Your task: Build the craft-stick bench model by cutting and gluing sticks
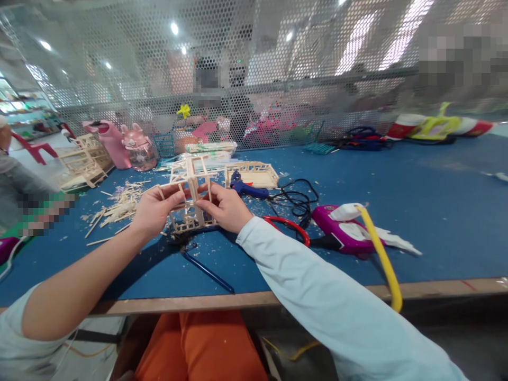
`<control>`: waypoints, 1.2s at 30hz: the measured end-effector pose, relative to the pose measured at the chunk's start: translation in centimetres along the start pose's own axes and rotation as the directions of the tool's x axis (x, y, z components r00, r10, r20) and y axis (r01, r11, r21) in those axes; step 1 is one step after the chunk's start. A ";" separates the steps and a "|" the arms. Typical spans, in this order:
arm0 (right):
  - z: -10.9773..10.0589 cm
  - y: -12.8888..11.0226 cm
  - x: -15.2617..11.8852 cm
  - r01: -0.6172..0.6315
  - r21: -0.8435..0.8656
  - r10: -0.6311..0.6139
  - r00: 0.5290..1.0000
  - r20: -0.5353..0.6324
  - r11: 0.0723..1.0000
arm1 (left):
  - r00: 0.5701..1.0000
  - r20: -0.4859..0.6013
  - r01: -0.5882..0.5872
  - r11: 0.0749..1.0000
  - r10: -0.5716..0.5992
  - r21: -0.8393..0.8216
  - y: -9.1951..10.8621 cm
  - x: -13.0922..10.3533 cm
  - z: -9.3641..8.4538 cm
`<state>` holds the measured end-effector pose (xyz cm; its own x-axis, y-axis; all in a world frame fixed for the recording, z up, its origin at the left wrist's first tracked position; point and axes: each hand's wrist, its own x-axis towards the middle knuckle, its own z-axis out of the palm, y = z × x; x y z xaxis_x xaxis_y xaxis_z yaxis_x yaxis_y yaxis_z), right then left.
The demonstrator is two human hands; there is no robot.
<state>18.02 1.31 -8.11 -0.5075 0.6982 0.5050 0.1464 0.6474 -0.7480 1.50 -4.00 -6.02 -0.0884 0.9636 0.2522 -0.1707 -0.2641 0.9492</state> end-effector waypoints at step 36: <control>0.0 0.1 0.0 -0.007 0.008 0.007 1.000 0.003 1.000 | 0.998 -0.027 0.053 0.995 -0.055 -0.081 0.3 0.0 0.3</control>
<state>18.08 1.39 -8.16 -0.5089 0.7016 0.4988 0.1433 0.6404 -0.7546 1.70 -4.02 -5.69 -0.1051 0.9753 0.1941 -0.2538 -0.2150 0.9430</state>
